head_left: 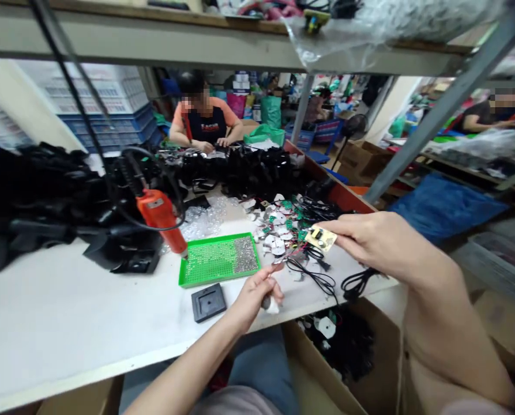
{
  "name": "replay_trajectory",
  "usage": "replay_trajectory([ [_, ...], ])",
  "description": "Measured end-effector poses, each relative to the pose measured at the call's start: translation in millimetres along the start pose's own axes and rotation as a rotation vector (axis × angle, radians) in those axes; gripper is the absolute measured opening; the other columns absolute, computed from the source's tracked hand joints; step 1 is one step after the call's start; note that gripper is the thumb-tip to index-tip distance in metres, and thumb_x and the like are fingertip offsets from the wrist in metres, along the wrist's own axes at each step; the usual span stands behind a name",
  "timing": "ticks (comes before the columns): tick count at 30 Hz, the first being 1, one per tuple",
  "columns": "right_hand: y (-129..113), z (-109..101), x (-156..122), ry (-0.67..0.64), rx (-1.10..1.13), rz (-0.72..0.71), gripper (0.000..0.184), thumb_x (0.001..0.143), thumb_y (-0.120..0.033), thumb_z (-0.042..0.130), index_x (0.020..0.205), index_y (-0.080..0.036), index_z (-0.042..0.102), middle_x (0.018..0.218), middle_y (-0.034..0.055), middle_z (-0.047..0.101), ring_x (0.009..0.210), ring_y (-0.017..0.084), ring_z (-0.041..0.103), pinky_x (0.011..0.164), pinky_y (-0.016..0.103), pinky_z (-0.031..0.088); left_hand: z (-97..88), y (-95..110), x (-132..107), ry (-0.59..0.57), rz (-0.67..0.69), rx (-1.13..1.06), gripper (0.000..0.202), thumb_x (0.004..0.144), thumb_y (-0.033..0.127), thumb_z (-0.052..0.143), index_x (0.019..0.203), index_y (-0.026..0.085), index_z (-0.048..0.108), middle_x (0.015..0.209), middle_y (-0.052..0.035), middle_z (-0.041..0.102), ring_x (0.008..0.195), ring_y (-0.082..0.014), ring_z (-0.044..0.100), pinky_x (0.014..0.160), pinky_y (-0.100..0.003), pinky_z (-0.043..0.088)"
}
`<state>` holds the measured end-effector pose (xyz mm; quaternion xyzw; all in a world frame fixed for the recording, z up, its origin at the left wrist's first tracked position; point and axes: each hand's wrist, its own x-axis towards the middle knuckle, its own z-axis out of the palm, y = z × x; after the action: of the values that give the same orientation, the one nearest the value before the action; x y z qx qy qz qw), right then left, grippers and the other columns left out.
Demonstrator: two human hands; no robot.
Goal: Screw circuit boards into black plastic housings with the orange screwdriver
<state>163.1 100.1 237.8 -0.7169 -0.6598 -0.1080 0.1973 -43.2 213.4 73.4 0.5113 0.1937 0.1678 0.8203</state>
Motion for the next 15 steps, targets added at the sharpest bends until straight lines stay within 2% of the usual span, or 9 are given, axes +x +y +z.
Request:
replay_trajectory([
  [2, -1.1, 5.5, 11.2, -0.008, -0.214, -0.12, 0.035, 0.095, -0.042, 0.041, 0.111, -0.032, 0.07, 0.068, 0.0017, 0.062, 0.063, 0.015, 0.053, 0.056, 0.028, 0.028, -5.5, 8.8, -1.7, -0.004, 0.04, -0.064, 0.062, 0.072, 0.046, 0.068, 0.124, 0.014, 0.056, 0.072, -0.0002, 0.062, 0.053, -0.0073, 0.047, 0.061, -0.022, 0.039],
  [4, -0.3, 17.9, 14.6, -0.012, -0.364, -0.219, 0.034, 0.095, -0.034, 0.041, 0.115, -0.032, 0.068, 0.068, 0.0034, 0.058, 0.064, 0.016, 0.049, 0.055, 0.031, 0.025, -10.2, 7.9, 0.0, 0.011, 0.061, -0.052, 0.059, 0.072, 0.054, 0.063, 0.115, 0.014, 0.059, 0.076, -0.0014, 0.063, 0.051, -0.0063, 0.044, 0.059, -0.022, 0.038],
  [6, 5.1, 38.6, 8.3, -0.036, -0.408, -0.292, 0.033, 0.092, -0.029, 0.044, 0.114, -0.034, 0.068, 0.07, 0.0041, 0.058, 0.066, 0.018, 0.05, 0.054, 0.033, 0.025, -14.8, -2.9, 4.4, 0.115, 0.031, 0.059, 0.059, 0.076, 0.067, 0.049, 0.099, 0.014, 0.061, 0.071, -0.0008, 0.06, 0.048, -0.0063, 0.04, 0.054, -0.021, 0.036],
  [8, 16.0, 68.0, -9.2, -0.099, -0.374, -0.335, 0.033, 0.089, -0.026, 0.048, 0.112, -0.036, 0.069, 0.07, 0.0034, 0.06, 0.067, 0.018, 0.053, 0.054, 0.032, 0.03, -20.2, -18.3, 8.1, 0.251, -0.009, 0.192, 0.06, 0.08, 0.071, 0.039, 0.08, 0.015, 0.059, 0.061, 0.0011, 0.054, 0.045, -0.0067, 0.035, 0.05, -0.021, 0.031],
  [10, 29.6, 103.6, -36.4, -0.186, -0.32, -0.295, 0.034, 0.087, -0.023, 0.049, 0.112, -0.035, 0.069, 0.073, 0.0032, 0.064, 0.07, 0.018, 0.058, 0.053, 0.03, 0.035, -26.3, -30.9, 6.7, 0.319, -0.02, 0.277, 0.056, 0.081, 0.068, 0.042, 0.067, 0.015, 0.056, 0.055, 0.0019, 0.051, 0.046, -0.008, 0.035, 0.05, -0.022, 0.031],
  [12, 41.4, 139.0, -67.1, -0.276, -0.302, -0.19, 0.035, 0.087, -0.023, 0.047, 0.111, -0.031, 0.07, 0.078, 0.0045, 0.069, 0.075, 0.02, 0.063, 0.055, 0.029, 0.043, -32.2, -36.0, -0.8, 0.322, -0.011, 0.324, 0.049, 0.082, 0.06, 0.05, 0.063, 0.016, 0.059, 0.055, 0.0007, 0.055, 0.052, -0.0113, 0.045, 0.055, -0.023, 0.036],
  [15, 44.7, 175.7, -102.0, -0.462, -0.218, -0.019, 0.043, 0.084, -0.02, 0.046, 0.123, -0.023, 0.065, 0.103, 0.0089, 0.073, 0.095, 0.025, 0.068, 0.077, 0.037, 0.056, -39.1, -29.5, -17.5, 0.28, 0.04, 0.497, 0.029, 0.084, 0.044, 0.058, 0.082, 0.02, 0.073, 0.077, -0.0017, 0.071, 0.076, -0.0184, 0.061, 0.073, -0.027, 0.043],
])
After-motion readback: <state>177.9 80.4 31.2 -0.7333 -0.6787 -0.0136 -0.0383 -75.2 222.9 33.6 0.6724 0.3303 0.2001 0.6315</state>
